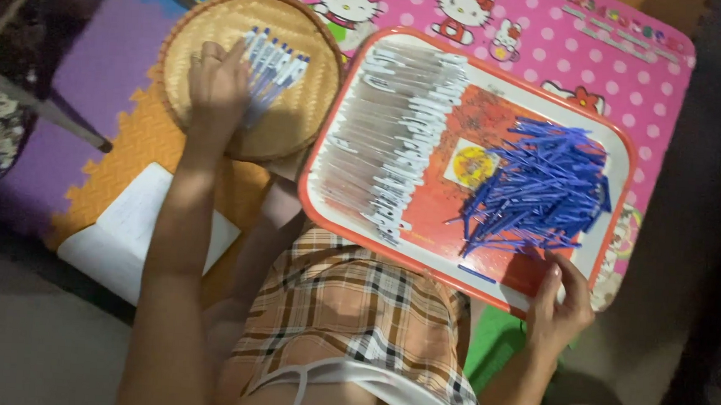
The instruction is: Assembling ballpoint pens by inserting ink refills into pen bodies.
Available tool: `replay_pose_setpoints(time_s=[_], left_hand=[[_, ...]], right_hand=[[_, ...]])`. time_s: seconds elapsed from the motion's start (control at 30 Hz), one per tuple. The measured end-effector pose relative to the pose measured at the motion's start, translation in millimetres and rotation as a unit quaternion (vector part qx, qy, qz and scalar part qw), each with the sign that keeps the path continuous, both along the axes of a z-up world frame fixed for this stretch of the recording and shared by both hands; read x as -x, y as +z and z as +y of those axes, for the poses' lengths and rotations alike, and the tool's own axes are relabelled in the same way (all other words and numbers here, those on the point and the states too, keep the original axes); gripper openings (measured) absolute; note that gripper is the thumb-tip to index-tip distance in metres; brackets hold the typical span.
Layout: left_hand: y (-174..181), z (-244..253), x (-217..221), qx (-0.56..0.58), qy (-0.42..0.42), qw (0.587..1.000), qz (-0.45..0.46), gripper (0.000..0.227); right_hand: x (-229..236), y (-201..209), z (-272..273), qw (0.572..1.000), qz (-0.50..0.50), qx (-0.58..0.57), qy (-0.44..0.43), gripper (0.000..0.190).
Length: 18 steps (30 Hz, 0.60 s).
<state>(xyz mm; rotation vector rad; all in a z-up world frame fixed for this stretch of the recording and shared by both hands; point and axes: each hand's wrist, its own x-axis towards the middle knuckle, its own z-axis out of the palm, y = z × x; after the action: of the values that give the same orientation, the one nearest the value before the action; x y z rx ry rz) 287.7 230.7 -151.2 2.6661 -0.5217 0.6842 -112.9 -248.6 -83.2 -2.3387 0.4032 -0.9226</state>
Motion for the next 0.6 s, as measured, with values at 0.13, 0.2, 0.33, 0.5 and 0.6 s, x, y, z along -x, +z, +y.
replay_pose_setpoints(time_s=[0.13,0.2,0.33,0.5,0.6], left_hand=[[-5,1,-7,-0.003,-0.044,0.999,-0.012,0.044],[6,-1,-4,-0.028,-0.028,0.999,-0.018,0.042],[56,-64,41,0.098,-0.074,0.992,0.033,0.047],[31,-209,92,-0.152,-0.108,0.952,-0.241,0.026],[106,-261,151,-0.089,-0.293,0.952,-0.025,0.033]], right_hand=[[-2,5,1,1.000,0.004,-0.018,-0.006,0.023],[-4,9,4,1.000,0.012,-0.028,-0.003,0.022],[-2,2,-3,1.000,0.006,-0.019,0.012,0.024],[-8,0,0,0.997,-0.032,-0.064,0.001,0.017],[-7,-3,-4,0.998,-0.028,-0.054,-0.007,0.019]])
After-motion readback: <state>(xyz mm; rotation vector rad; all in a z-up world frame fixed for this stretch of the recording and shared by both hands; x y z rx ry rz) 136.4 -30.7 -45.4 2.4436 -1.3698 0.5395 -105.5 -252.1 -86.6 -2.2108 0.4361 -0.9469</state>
